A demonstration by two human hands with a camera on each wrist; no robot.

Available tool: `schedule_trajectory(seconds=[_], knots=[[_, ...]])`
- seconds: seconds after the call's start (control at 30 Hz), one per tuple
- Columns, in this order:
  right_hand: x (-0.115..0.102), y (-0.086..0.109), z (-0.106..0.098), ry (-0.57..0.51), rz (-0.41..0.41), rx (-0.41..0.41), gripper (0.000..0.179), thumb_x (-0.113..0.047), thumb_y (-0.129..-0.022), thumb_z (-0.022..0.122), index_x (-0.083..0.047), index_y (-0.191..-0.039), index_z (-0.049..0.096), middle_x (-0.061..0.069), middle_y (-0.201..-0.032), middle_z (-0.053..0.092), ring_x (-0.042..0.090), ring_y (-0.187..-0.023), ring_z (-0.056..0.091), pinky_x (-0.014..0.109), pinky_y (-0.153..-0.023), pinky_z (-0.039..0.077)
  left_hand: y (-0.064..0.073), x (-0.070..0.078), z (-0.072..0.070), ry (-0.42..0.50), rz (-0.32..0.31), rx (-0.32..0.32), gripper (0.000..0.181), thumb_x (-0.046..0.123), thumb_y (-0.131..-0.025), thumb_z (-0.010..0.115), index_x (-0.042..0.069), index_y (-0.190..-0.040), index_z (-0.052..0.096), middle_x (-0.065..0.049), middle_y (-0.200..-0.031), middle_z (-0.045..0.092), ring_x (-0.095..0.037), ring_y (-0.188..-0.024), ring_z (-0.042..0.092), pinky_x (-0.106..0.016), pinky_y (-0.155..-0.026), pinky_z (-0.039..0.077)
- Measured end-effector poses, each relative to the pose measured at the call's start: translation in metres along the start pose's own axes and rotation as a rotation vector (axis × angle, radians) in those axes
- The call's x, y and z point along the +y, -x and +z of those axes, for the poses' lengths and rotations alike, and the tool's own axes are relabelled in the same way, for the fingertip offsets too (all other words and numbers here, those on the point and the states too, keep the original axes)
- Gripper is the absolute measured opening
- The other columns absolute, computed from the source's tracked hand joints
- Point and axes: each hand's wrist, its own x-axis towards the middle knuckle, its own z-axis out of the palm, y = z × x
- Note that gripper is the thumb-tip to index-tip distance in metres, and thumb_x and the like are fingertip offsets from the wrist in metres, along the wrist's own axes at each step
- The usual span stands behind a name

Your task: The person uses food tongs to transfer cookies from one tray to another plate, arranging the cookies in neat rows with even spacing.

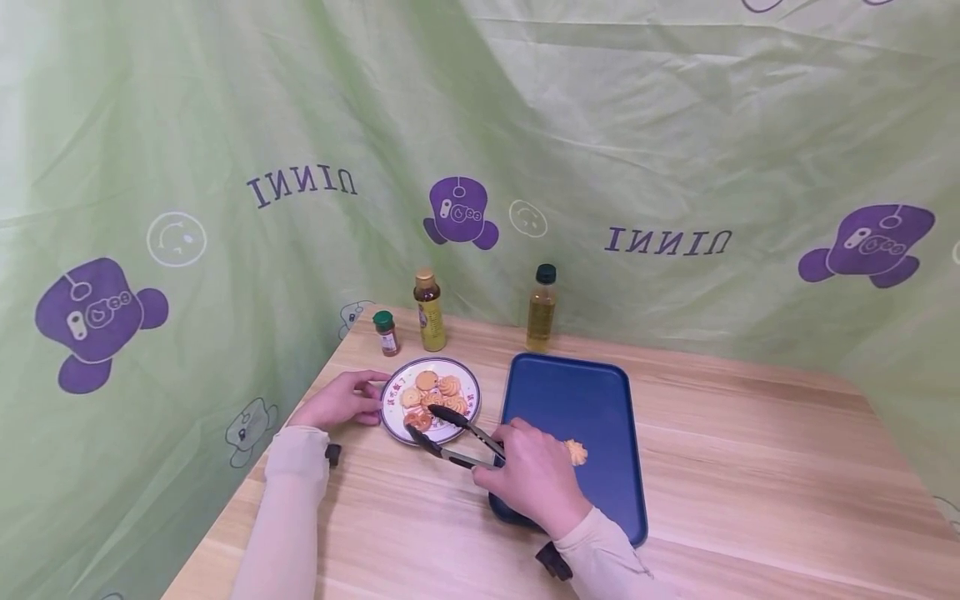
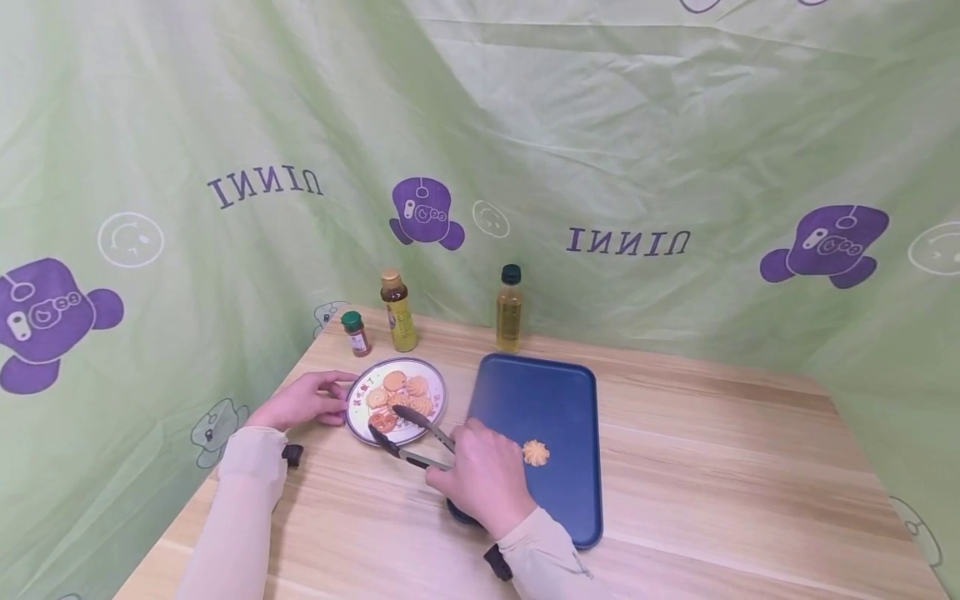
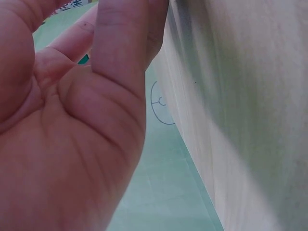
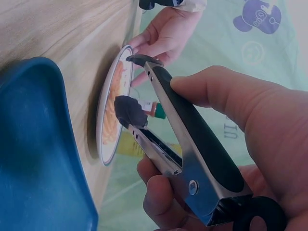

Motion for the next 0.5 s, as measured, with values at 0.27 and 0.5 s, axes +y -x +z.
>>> schedule_trajectory(seconds=[0.27, 0.5], knots=[[0.008, 0.007, -0.016, -0.048, 0.096, -0.032, 0.038, -0.040, -0.078, 0.092, -0.016, -0.106, 0.086, -0.007, -0.087, 0.069, 0.015, -0.064, 0.057, 0.034, -0.049, 0.043, 0.000, 0.002, 0.000, -0.009, -0.023, 0.008, 0.061, 0.000, -0.106, 0.071, -0.002, -0.163, 0.051, -0.021, -0.123, 0.065, -0.016, -0.091, 0.078, -0.031, -0.085, 0.073], [0.023, 0.017, -0.030, -0.048, 0.177, -0.056, 0.041, -0.042, -0.080, 0.093, -0.016, -0.110, 0.086, -0.006, -0.089, 0.070, 0.014, -0.067, 0.056, 0.034, -0.050, 0.045, 0.002, 0.003, 0.002, -0.009, -0.030, 0.013, 0.061, 0.001, -0.106, 0.071, -0.002, -0.164, 0.050, -0.022, -0.125, 0.064, -0.015, -0.091, 0.078, -0.031, -0.086, 0.073]])
